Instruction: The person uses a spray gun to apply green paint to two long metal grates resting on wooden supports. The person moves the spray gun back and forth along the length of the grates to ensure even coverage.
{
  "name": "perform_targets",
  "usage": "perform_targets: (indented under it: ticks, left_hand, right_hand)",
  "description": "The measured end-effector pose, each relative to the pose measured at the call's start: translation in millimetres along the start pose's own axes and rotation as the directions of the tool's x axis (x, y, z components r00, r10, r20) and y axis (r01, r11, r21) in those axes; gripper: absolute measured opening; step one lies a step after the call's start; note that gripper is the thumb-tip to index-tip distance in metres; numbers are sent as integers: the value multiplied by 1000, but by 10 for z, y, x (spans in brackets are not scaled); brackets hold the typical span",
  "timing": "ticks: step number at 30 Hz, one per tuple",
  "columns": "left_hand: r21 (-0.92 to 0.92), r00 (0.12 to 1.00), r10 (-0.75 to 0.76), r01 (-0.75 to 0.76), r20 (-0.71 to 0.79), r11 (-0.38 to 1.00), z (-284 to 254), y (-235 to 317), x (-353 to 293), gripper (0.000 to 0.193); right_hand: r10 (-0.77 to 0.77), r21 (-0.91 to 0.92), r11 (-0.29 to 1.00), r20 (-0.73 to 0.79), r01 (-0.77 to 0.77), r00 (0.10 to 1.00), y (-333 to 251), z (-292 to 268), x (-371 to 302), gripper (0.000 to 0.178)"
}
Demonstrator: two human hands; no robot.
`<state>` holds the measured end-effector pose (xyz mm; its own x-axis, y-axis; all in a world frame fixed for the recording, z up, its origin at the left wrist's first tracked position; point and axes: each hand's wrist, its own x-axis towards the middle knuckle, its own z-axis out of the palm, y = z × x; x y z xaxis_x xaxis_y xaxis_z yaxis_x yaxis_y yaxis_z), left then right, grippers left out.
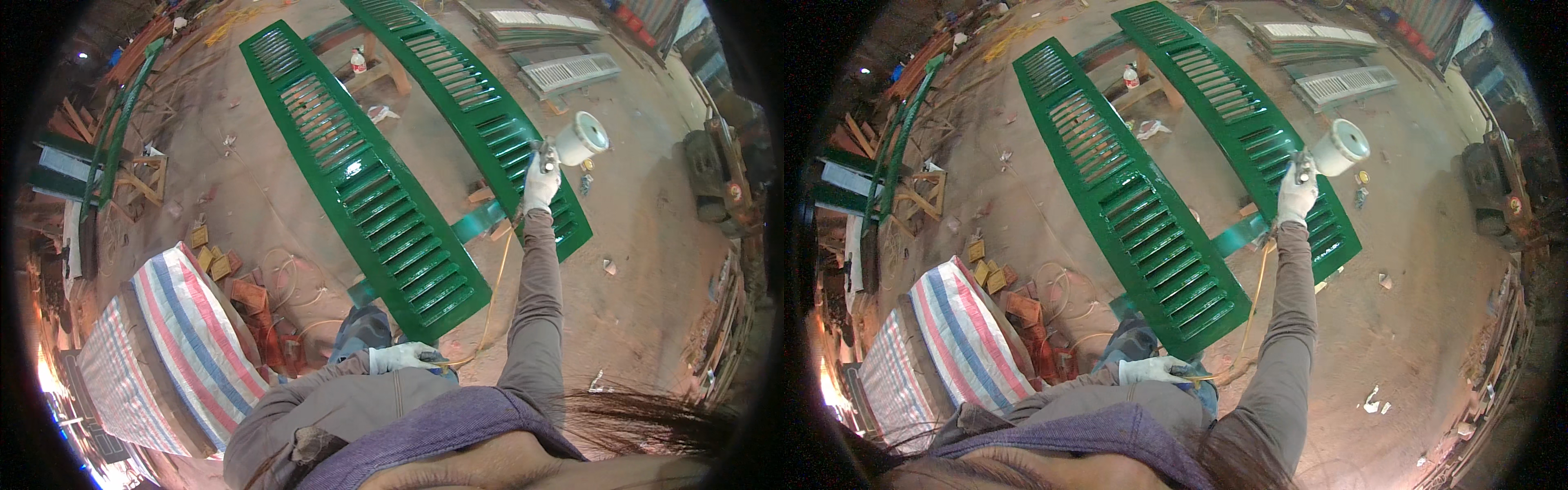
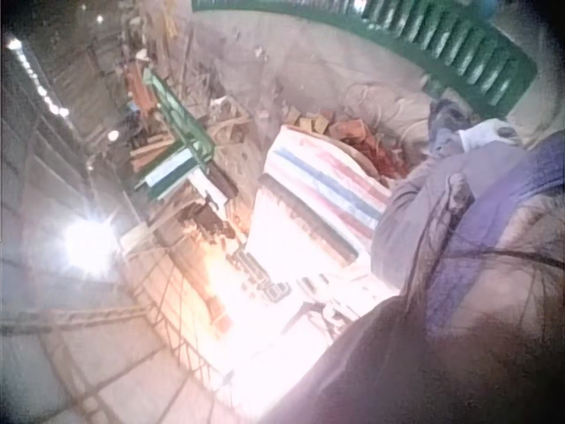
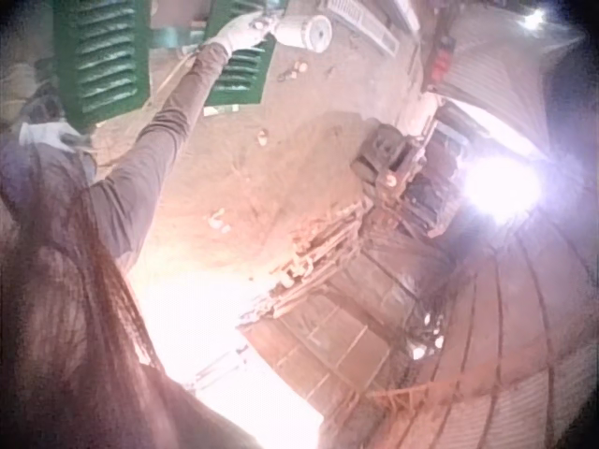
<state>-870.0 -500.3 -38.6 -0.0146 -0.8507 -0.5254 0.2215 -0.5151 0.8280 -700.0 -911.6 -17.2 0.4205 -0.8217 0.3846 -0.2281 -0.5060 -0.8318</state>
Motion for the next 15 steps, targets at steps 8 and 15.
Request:
perform_targets:
  ticks: [8,15]
  left_hand:
    - [-53,994,23,-18,106,998,-65,174,-42,41]
    - [21,997,68,-69,33,997,162,-150,59,44]
  right_hand:
    - [-75,310,951,177,17,981,146,-189,-42,37]
    - [-41,225,974,100,17,994,-64,-257,-62,32]
